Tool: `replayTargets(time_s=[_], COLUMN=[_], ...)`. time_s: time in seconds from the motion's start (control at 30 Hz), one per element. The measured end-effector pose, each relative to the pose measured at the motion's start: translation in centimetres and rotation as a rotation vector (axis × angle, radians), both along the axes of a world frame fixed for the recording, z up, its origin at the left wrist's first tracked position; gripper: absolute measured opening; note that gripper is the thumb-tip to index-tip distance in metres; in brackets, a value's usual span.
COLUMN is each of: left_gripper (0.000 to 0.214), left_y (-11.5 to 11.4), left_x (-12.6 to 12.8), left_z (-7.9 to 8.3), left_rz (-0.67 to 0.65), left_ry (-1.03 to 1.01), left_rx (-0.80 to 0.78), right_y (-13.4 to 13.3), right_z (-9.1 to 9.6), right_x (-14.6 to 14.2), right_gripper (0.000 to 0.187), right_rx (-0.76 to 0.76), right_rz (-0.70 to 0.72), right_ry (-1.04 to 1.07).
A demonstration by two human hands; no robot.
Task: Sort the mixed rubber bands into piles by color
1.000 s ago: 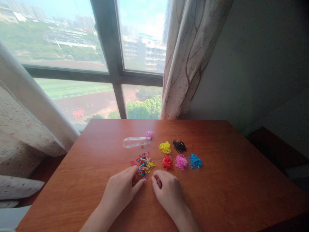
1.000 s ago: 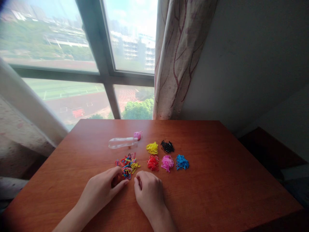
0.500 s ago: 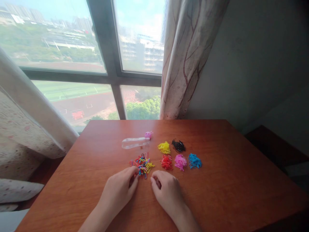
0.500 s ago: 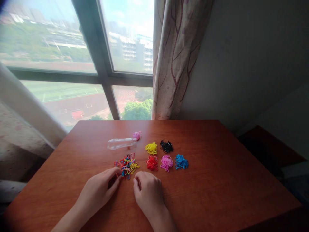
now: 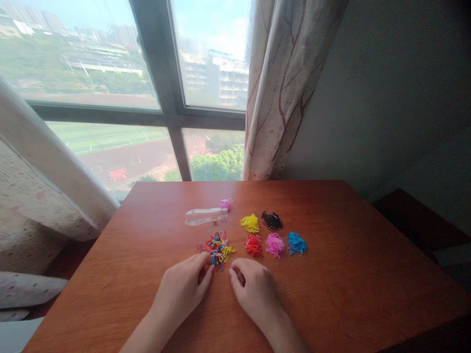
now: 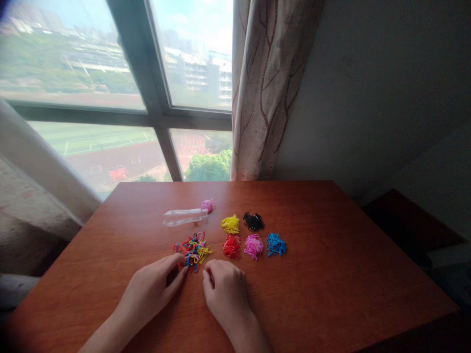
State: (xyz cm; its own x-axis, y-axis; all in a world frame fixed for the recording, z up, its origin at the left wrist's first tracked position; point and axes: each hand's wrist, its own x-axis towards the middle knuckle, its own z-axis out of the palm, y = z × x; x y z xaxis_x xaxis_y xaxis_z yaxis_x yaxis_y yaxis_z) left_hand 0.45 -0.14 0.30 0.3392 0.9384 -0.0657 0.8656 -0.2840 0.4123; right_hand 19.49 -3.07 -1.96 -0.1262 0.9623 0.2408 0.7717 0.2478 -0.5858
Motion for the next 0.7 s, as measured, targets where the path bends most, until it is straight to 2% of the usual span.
replayTargets(time_s=[0.7], left_gripper=[0.019], left_y=[0.10], left_x=[-0.25], left_z=[0.29], left_rz=[-0.023], left_ry=[-0.070], left_rx=[0.000], right_y=[-0.02], right_z=[-0.07], right_x=[0.11], right_gripper=[0.014], right_rx=[-0.012], right_rz=[0.003], right_ry=[0.025])
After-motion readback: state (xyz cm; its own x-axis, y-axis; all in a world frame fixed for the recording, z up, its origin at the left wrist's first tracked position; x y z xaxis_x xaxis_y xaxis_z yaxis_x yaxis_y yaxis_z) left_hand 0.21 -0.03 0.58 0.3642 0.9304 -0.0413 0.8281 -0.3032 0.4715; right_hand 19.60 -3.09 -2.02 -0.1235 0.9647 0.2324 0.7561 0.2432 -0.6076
